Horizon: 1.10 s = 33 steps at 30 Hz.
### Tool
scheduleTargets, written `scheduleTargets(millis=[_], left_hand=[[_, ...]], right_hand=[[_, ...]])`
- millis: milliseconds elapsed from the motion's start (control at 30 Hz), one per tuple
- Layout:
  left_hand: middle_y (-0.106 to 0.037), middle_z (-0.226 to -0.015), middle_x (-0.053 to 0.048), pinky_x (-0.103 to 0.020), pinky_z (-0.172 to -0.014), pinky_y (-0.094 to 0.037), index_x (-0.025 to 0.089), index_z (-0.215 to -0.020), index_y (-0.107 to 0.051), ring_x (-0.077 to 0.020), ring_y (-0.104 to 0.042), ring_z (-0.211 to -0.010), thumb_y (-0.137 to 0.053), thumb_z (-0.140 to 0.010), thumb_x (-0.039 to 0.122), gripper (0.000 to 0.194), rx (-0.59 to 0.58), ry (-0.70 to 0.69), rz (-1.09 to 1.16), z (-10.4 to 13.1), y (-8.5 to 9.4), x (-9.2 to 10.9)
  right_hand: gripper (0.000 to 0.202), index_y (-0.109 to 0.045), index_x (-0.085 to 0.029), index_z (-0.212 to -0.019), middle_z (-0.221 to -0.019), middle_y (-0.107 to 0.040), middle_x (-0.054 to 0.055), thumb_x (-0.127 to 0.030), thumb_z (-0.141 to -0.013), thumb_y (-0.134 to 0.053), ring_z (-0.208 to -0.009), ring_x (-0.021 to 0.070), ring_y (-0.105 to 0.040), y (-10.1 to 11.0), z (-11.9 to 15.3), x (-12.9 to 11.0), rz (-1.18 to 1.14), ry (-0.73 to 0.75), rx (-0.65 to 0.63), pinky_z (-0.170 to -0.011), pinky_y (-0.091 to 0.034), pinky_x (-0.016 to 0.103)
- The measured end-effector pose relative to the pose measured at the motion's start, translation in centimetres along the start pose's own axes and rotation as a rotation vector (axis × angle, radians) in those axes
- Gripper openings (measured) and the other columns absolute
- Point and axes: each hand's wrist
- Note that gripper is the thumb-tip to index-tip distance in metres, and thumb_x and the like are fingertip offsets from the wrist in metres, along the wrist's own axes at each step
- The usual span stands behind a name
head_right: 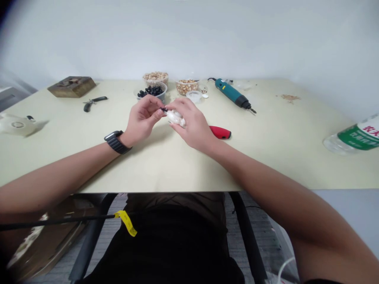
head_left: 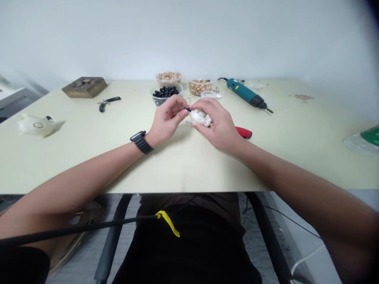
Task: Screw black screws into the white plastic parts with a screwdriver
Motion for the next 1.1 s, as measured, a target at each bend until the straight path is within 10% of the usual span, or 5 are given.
scheduleTargets(millis=[1100], left_hand=[[-0.074, -0.124, -0.007, -0.045, -0.096, -0.072, 0.032, -0.132, -0.068, -0.0286, -0.080, -0.123, -0.085, -0.106, 0.082, 0.059, 0.019, -0.022, -0.091, 0.5, -0.5, -1.1]], right_hand=[[0.040, -0.080, -0.032, -0.143, -0.150, -0.081, 0.011, -0.026, -0.103, -0.080, -0.146, 0.0401, -0.073, 0.4, -0.3, -0.4, -0.052, 0.019, -0.012, -0.135, -0.054, 0.064]])
Point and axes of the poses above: each hand's wrist, its own z-axis away from the middle knuckle, its own y-axis out of the back of the hand, x = y × z
